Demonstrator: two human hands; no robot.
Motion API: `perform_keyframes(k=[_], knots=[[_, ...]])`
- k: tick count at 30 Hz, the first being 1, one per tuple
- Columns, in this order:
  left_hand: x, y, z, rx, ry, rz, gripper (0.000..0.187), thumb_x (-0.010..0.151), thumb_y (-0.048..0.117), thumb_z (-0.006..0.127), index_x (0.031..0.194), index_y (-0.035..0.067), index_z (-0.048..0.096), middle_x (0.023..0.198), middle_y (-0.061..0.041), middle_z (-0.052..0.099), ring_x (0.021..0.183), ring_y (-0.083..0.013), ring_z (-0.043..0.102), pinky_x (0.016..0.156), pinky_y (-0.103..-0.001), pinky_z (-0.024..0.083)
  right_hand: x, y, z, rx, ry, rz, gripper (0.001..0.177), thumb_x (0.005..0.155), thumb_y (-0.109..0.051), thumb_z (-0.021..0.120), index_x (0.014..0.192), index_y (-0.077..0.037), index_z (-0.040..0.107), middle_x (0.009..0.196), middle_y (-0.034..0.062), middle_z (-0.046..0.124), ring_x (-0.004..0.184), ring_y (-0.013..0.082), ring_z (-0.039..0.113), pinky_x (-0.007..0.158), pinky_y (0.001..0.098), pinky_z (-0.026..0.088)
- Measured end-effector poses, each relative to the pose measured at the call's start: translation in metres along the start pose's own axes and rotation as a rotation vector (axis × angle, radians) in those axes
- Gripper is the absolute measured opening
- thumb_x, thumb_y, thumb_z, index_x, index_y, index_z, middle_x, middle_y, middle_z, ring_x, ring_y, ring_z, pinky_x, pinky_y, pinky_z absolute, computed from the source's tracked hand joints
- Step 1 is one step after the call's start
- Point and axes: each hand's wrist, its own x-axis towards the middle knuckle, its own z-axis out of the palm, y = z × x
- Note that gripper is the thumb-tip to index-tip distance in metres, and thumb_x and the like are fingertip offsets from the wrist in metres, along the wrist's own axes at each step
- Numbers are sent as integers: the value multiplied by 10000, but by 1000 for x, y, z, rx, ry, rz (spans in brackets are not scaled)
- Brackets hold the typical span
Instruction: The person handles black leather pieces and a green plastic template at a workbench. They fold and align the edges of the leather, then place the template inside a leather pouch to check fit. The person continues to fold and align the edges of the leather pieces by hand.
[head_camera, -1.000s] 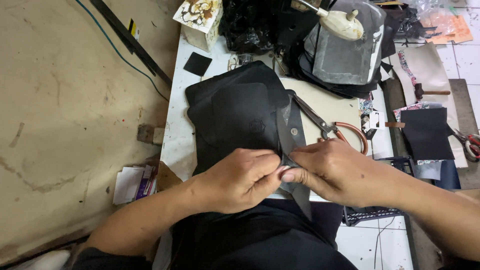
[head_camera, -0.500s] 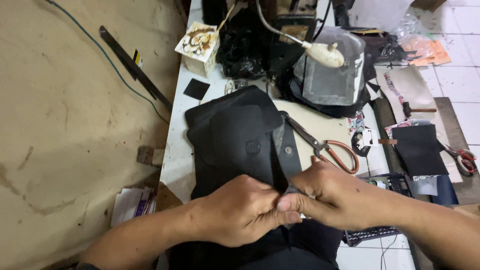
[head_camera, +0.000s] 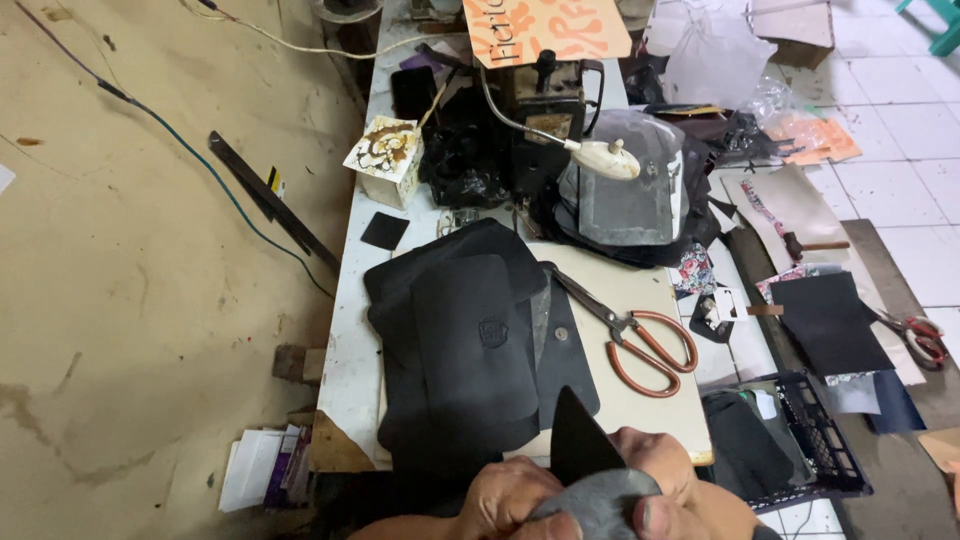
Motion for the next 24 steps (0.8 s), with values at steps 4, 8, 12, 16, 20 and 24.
perform_keyframes(k=[4,8,12,16,20,24], knots=[[33,68,15,-642,145,-274,570,1000,373,629,550,115,390,474,-34,415,385,-113,417,358,-241,252,-27,23,-36,-86,365,-5,652,800,-488,897,457,-10,616,388,113,598,279,180,530,279,290,397],[31,33,6,-799,291,-418,546,1007,279,652,574,39,421,456,-180,430,331,-254,448,295,-373,365,-44,43,-80,-197,454,59,681,943,-424,591,378,-91,408,293,126,489,192,250,500,175,339,395],[54,38,-17,-657,228,-275,513,1035,234,573,594,48,389,473,-153,432,324,-233,433,287,-306,339,-5,41,-81,-57,323,-134,621,958,-286,639,448,-72,356,313,141,426,195,217,424,179,319,358],[65,33,-27,-593,248,-168,518,1027,64,592,527,18,464,413,-120,466,327,-167,496,314,-245,422,-2,52,-113,-156,247,-309,531,916,-44,591,400,10,476,248,60,330,153,216,422,208,292,426],[77,58,-39,-431,196,-131,500,1025,88,598,538,36,497,417,-80,483,348,-115,490,342,-203,414,13,40,-118,-348,209,-312,492,881,-78,618,410,10,511,273,54,348,175,165,384,232,246,401],[82,74,-47,-113,131,-62,495,1049,132,557,559,73,518,450,-57,511,386,-111,494,377,-221,395,30,10,-92,-704,196,-232,304,796,-98,697,521,0,613,354,78,477,281,154,427,319,258,420]])
